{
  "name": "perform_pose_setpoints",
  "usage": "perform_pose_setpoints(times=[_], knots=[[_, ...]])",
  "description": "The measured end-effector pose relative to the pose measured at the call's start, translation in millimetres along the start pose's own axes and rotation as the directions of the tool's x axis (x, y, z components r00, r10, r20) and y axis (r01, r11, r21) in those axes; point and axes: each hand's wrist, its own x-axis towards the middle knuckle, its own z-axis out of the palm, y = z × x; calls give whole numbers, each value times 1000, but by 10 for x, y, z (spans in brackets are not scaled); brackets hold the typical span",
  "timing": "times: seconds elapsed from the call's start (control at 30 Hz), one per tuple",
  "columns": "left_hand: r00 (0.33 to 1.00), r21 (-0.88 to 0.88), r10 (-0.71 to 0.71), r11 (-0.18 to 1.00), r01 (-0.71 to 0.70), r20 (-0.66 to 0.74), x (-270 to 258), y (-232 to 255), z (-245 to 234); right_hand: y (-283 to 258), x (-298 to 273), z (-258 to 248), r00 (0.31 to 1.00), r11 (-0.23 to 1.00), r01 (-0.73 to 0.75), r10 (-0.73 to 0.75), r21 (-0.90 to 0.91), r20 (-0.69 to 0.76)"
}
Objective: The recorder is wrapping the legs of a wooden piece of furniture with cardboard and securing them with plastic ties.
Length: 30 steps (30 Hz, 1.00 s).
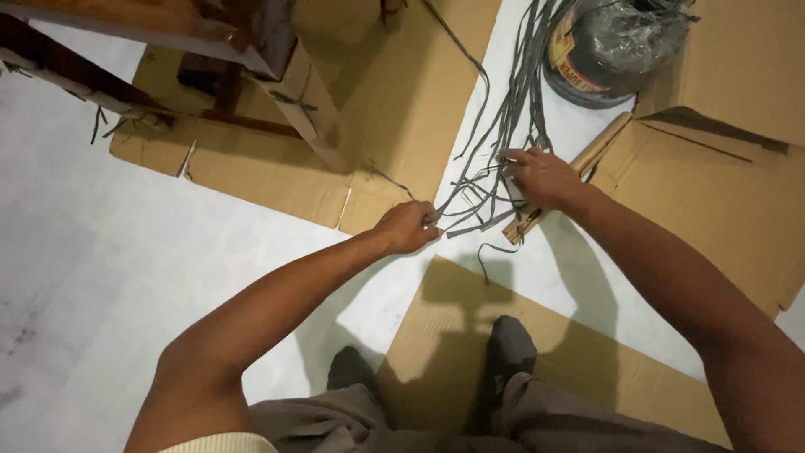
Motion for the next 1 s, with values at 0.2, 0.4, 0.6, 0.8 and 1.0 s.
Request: perform_pose_setpoints(times=[0.2,0.4,0.6,0.8,1.0], knots=[[996,-48,70,996,-72,-56,70,-144,119,-108,145,62,993,996,76,-80,55,84],[962,-112,172,974,-199,-212,-63,-32,-82,-245,289,-508,995,949,-35,4,314,101],[664,-144,462,748,-648,-588,-284,354,-576,-583,398,-1082,979,622,-77,-101,779,177],[871,-278,178,902,-330,-457,-237,232,-647,-939,518,-1242,955,435,-106,-207,894,214],[888,-244,53,952,-183,-457,-585,81,-840,-919,540,-1189,979,508,-73,-129,858,160]])
